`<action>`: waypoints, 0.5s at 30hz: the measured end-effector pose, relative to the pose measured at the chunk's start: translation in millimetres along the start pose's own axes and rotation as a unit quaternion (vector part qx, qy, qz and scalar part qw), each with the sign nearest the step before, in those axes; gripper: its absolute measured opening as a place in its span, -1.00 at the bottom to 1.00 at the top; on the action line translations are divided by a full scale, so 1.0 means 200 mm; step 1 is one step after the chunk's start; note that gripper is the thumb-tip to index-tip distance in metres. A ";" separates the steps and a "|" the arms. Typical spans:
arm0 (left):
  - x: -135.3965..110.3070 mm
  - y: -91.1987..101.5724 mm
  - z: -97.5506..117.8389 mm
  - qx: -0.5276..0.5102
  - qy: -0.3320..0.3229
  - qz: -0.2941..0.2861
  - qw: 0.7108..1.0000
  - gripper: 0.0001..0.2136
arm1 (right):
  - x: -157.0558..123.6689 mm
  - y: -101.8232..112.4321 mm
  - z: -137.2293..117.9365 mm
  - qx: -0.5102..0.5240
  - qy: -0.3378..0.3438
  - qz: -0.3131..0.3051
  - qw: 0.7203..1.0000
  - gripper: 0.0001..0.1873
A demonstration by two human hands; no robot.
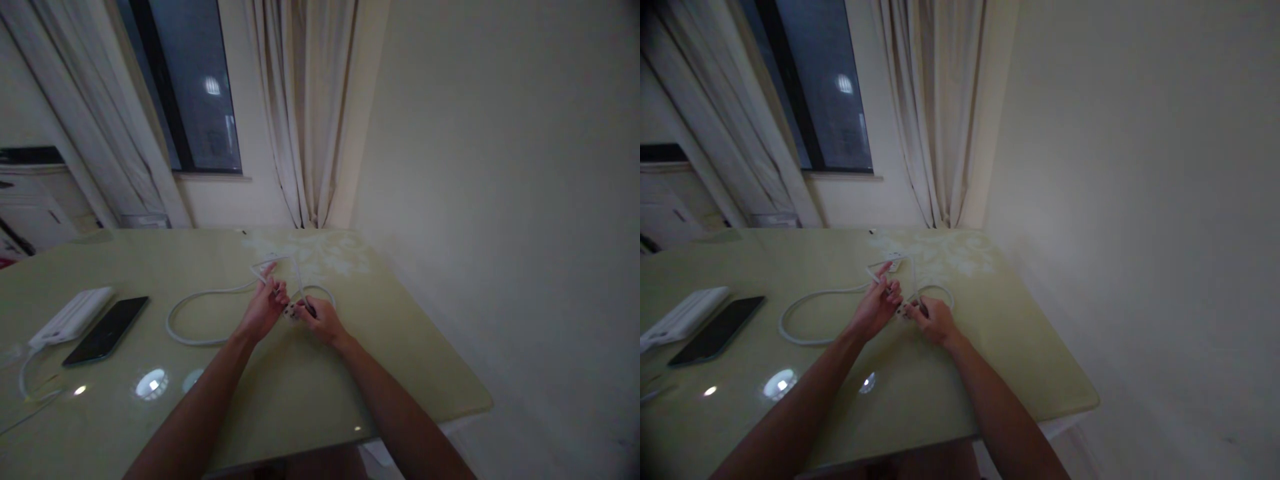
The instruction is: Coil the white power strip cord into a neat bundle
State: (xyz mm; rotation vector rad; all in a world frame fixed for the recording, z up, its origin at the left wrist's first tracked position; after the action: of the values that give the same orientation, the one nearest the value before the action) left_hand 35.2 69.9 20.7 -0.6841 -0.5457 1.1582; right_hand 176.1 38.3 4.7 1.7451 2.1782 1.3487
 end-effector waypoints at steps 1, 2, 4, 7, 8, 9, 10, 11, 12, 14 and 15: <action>0.00 -0.01 0.01 -0.015 -0.009 -0.003 1.000 -0.60 | 0.00 -0.01 0.00 0.024 -0.002 -0.005 1.000 -0.42; 0.00 -0.01 0.02 -0.029 -0.020 -0.005 0.999 -0.61 | 0.00 -0.01 -0.01 0.041 -0.001 -0.008 0.999 -0.39; 0.01 -0.02 0.04 -0.045 -0.042 -0.005 0.998 -0.63 | 0.00 -0.01 -0.03 0.043 0.006 -0.001 0.999 -0.37; 0.01 -0.02 0.05 -0.056 -0.050 -0.005 0.997 -0.66 | 0.00 0.01 -0.05 0.005 0.010 0.036 0.999 -0.51; 0.01 -0.02 0.05 -0.061 -0.045 -0.006 0.997 -0.66 | 0.00 0.01 -0.06 -0.003 0.011 0.044 0.999 -0.54; 0.01 -0.02 0.05 -0.066 -0.040 -0.008 0.997 -0.66 | 0.00 0.02 -0.06 -0.004 0.014 0.049 0.999 -0.54; 0.01 -0.02 0.05 -0.071 -0.036 -0.009 0.997 -0.66 | 0.00 0.02 -0.06 -0.002 0.016 0.049 0.999 -0.54; 0.00 -0.02 0.05 -0.075 -0.033 -0.010 0.997 -0.66 | 0.00 0.01 -0.06 0.005 0.018 0.047 0.999 -0.53; 0.00 -0.03 0.05 -0.079 -0.031 -0.012 0.996 -0.66 | 0.00 0.01 -0.06 0.015 0.021 0.042 0.999 -0.53; 0.00 -0.03 0.06 -0.086 -0.026 -0.016 0.996 -0.66 | 0.00 0.01 -0.05 0.032 0.023 0.034 0.999 -0.52; 0.00 -0.03 0.06 -0.089 -0.024 -0.017 0.996 -0.66 | 0.00 0.01 -0.05 0.038 0.023 0.031 0.999 -0.51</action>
State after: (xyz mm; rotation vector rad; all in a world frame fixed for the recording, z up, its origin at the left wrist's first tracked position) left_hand 31.2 71.0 34.0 -0.7981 -0.7048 1.1055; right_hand 172.2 32.2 12.9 1.8415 2.2449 1.3510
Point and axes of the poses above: each hand's wrist, its own x-axis towards the middle knuckle, its own y-axis out of the back of the hand, z = x × y, the point moved 7 cm from there along x, towards the middle knuckle, and after that the axes turned 8 degrees about y, right-handed, at the moved point
